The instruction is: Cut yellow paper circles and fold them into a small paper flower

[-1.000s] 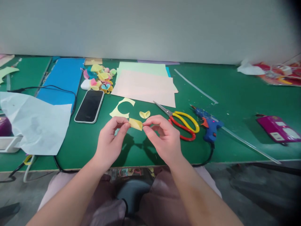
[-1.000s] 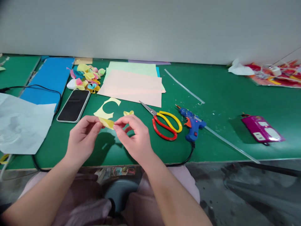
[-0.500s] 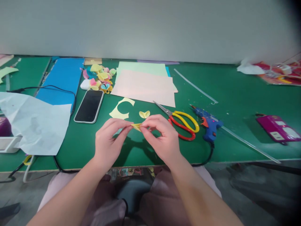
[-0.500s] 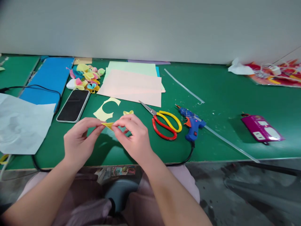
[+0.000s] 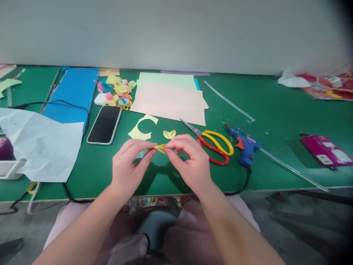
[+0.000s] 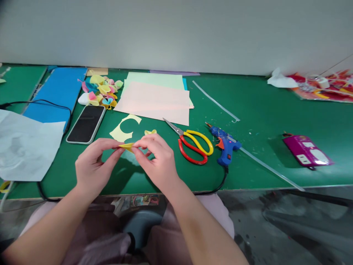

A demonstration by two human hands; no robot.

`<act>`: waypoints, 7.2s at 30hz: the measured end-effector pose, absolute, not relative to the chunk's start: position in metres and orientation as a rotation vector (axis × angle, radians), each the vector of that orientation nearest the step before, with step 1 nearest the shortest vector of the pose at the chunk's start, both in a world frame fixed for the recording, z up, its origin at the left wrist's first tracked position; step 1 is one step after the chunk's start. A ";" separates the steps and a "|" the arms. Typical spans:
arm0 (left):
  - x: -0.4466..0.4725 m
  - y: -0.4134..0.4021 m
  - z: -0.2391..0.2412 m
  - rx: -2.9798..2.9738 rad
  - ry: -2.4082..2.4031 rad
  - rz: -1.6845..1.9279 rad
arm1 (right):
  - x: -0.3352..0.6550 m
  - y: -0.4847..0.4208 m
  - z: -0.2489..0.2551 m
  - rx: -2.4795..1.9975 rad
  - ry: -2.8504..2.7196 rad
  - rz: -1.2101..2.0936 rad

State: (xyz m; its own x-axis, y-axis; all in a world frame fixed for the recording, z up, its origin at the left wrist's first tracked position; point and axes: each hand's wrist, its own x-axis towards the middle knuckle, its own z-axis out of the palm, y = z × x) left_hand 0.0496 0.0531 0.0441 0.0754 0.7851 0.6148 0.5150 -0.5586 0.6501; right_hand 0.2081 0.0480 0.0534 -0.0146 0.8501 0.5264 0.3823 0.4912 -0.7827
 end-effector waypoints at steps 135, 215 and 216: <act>0.051 0.056 0.047 1.502 1.224 1.061 | 0.205 0.051 0.051 -1.041 -1.207 1.312; 0.060 0.049 0.048 1.748 1.510 1.145 | 0.201 0.051 0.046 -1.336 -1.337 1.025; 0.060 0.050 0.048 1.722 1.502 1.125 | 0.200 0.051 0.047 -1.342 -1.356 1.004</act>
